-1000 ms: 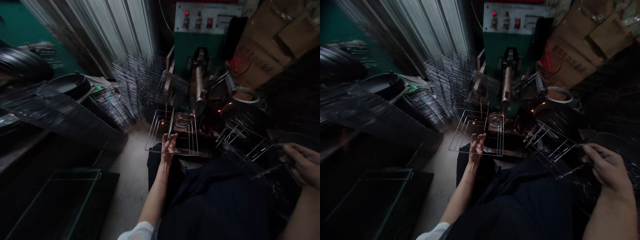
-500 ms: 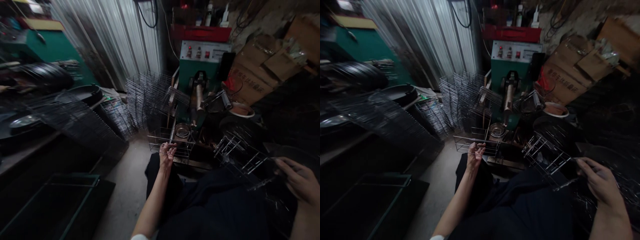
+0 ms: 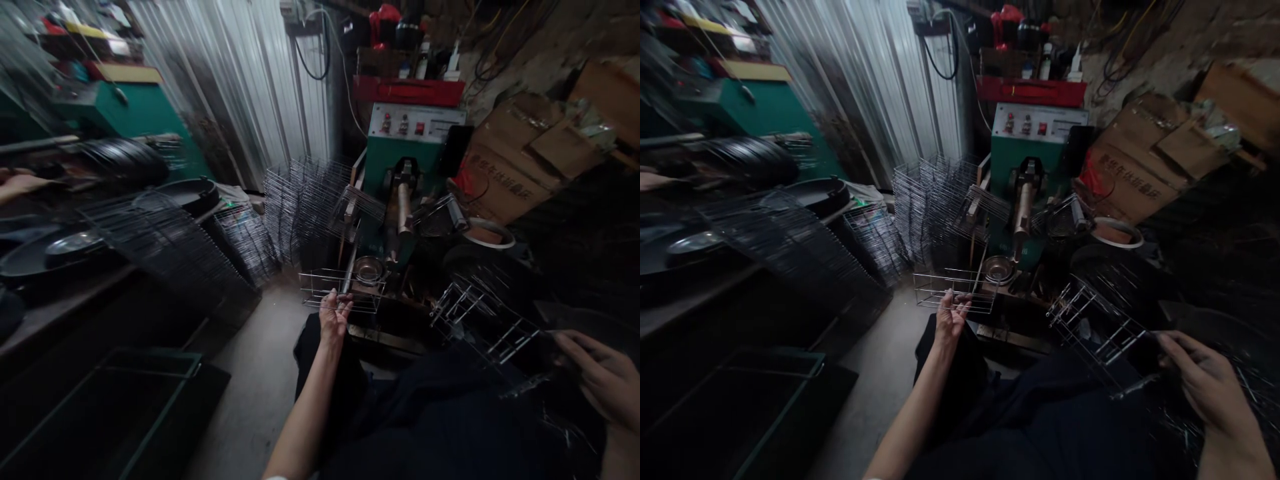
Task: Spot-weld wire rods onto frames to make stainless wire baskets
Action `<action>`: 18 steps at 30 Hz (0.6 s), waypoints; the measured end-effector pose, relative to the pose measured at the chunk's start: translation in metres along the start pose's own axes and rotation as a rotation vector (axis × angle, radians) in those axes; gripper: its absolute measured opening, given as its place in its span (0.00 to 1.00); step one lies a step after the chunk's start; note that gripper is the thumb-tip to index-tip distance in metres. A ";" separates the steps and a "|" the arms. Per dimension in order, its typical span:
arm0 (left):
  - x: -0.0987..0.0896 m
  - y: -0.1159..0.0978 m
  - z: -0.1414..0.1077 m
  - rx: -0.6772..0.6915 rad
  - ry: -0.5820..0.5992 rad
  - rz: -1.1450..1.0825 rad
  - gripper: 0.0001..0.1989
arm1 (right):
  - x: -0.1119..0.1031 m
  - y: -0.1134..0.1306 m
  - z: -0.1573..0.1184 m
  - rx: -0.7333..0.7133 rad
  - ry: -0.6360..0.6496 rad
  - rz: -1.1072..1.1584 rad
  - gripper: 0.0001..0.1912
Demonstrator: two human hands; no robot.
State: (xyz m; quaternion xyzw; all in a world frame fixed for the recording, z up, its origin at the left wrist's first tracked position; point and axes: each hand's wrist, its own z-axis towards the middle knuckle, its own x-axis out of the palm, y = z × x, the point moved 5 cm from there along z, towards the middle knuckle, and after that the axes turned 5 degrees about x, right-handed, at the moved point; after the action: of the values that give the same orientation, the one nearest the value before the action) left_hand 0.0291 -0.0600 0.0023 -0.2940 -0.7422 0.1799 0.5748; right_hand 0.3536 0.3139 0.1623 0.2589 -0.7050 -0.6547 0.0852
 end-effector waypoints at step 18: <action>0.050 0.000 0.020 0.425 0.086 0.081 0.24 | -0.001 -0.002 -0.001 0.115 -0.036 0.059 0.26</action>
State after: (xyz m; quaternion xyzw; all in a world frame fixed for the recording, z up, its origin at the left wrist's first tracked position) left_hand 0.0020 -0.0261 0.0347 -0.2032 -0.6499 0.3424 0.6474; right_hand 0.3557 0.3137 0.1607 0.2307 -0.7502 -0.6149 0.0768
